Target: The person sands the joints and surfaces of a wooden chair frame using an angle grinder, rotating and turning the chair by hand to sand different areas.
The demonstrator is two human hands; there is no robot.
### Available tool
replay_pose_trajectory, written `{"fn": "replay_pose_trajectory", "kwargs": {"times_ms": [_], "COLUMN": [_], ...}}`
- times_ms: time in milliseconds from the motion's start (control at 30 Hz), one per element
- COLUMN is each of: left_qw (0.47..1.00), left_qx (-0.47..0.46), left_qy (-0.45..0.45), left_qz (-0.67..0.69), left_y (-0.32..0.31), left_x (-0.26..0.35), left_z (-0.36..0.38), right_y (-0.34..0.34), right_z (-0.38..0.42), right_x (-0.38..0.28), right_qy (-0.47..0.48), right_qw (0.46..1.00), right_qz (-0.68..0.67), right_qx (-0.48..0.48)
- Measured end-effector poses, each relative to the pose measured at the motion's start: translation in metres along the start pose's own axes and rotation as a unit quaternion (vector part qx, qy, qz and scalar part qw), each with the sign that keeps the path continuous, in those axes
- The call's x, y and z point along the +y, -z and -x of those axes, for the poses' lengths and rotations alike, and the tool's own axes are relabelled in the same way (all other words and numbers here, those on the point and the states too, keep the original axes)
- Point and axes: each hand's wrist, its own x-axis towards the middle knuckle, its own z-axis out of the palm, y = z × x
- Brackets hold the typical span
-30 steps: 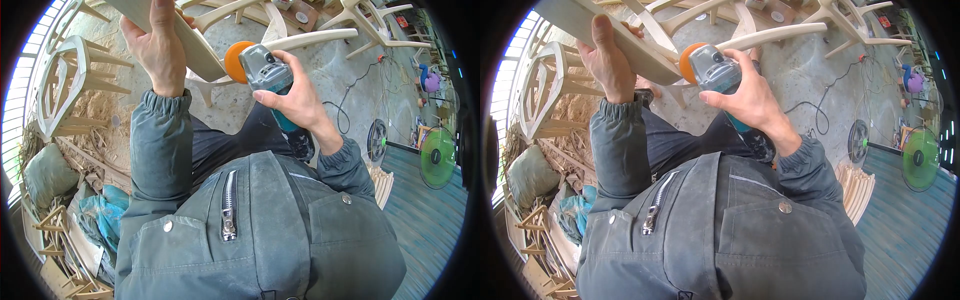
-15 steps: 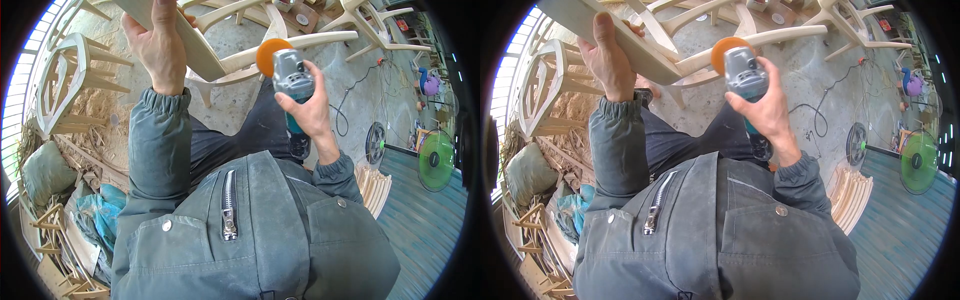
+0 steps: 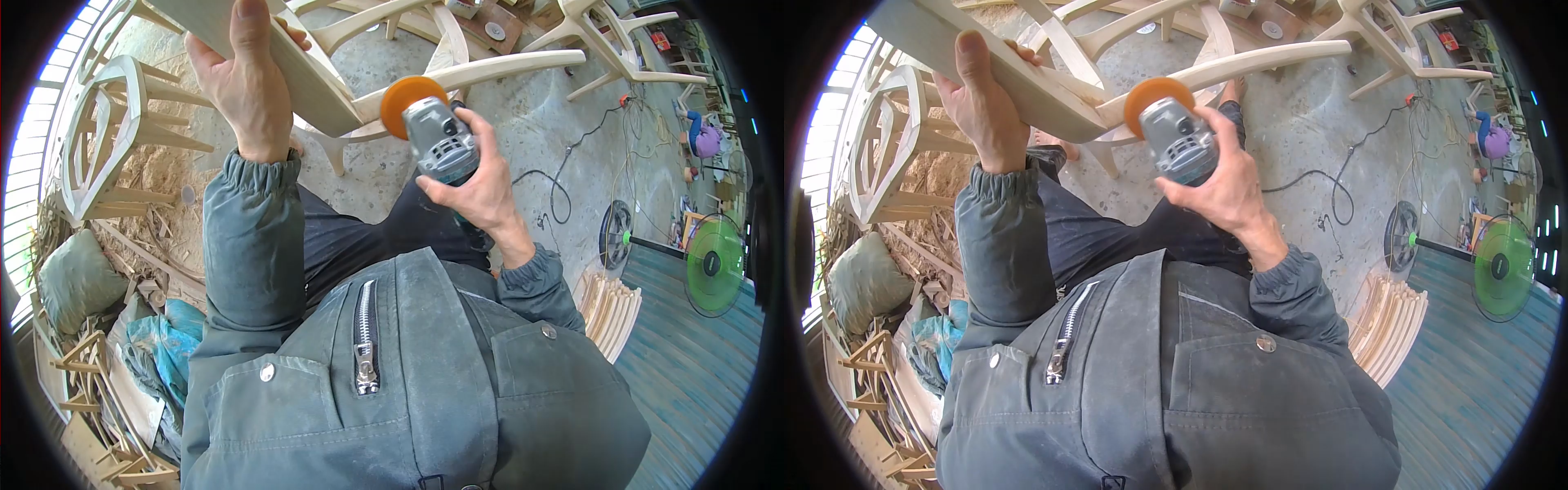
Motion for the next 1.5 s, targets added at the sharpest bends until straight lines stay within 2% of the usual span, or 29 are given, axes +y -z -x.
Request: {"fn": "replay_pose_trajectory", "kwargs": {"times_ms": [167, 233, 300, 367, 400, 433, 567, 700, 767, 900, 933, 967, 1033, 1067, 1133, 1167, 1200, 1233, 1333, 1433, 1500], "left_qw": [1.0, 1.0, 1.0, 1.0, 1.0, 1.0, 1.0, 0.999, 0.999, 0.999, 0.999, 0.999, 0.999, 0.999, 0.999, 0.999, 0.999, 0.999, 0.998, 0.998, 0.998], "left_qx": [0.009, 0.013, 0.027, 0.015, 0.007, 0.005, 0.003, 0.017, 0.018, 0.031, 0.034, 0.029, 0.023, 0.025, 0.026, 0.029, 0.03, 0.024, 0.031, 0.018, 0.015], "left_qy": [-0.004, -0.006, 0.006, 0.002, -0.003, -0.004, 0.01, 0.023, 0.03, 0.03, 0.029, 0.027, 0.021, 0.026, 0.024, 0.032, 0.04, 0.038, 0.047, 0.054, 0.048], "left_qz": [0.0, -0.005, -0.003, -0.003, -0.004, -0.003, -0.028, -0.031, -0.027, -0.016, -0.012, -0.004, 0.008, 0.011, 0.015, 0.002, -0.011, -0.008, -0.008, -0.029, -0.035], "left_y": [-0.001, -0.002, -0.004, -0.003, -0.002, -0.001, -0.002, -0.006, -0.006, -0.008, -0.009, -0.009, -0.011, -0.011, -0.01, -0.008, -0.008, -0.01, -0.008, -0.009, -0.009], "left_x": [-0.002, -0.002, 0.0, 0.0, 0.0, 0.0, 0.005, 0.006, 0.007, 0.007, 0.008, 0.009, 0.01, 0.01, 0.008, 0.008, 0.008, 0.009, 0.007, 0.011, 0.01], "left_z": [0.0, 0.001, 0.002, 0.002, 0.001, 0.001, 0.001, 0.002, 0.002, 0.002, 0.003, 0.003, 0.003, 0.003, 0.001, 0.003, 0.003, 0.003, 0.003, 0.004, 0.003], "right_y": [0.03, 0.042, 0.047, 0.051, 0.048, 0.045, 0.022, 0.024, 0.045, 0.111, 0.127, 0.14, 0.172, 0.174, 0.172, 0.153, 0.138, 0.127, 0.084, 0.071, 0.09], "right_z": [0.0, 0.0, 0.0, 0.001, 0.0, 0.001, -0.004, -0.012, -0.017, -0.031, -0.038, -0.043, -0.057, -0.058, -0.066, -0.061, -0.059, -0.062, -0.063, -0.072, -0.078], "right_x": [0.028, 0.039, 0.038, 0.03, 0.024, 0.015, -0.012, -0.015, -0.015, 0.043, 0.061, 0.057, 0.055, 0.049, 0.037, 0.024, 0.002, 0.001, -0.044, -0.044, -0.036], "right_qy": [0.038, 0.003, 0.003, -0.038, -0.024, -0.027, -0.007, 0.007, -0.038, -0.031, -0.038, -0.068, -0.093, -0.09, -0.086, -0.082, -0.082, -0.039, -0.055, -0.02, -0.041], "right_qw": [0.995, 0.987, 0.982, 0.986, 0.991, 0.997, 1.0, 0.998, 0.997, 0.99, 0.986, 0.975, 0.978, 0.978, 0.986, 0.986, 0.993, 0.994, 0.982, 0.975, 0.98], "right_qz": [0.057, 0.018, 0.018, -0.067, -0.023, -0.011, 0.026, 0.055, 0.058, 0.069, -0.011, -0.016, -0.068, -0.067, -0.083, -0.046, 0.037, 0.1, 0.123, 0.169, 0.154], "right_qx": [0.074, 0.158, 0.188, 0.146, 0.126, 0.078, -0.016, -0.017, -0.013, 0.12, 0.159, 0.211, 0.175, 0.178, 0.118, 0.137, 0.08, 0.012, -0.135, -0.141, -0.12]}}
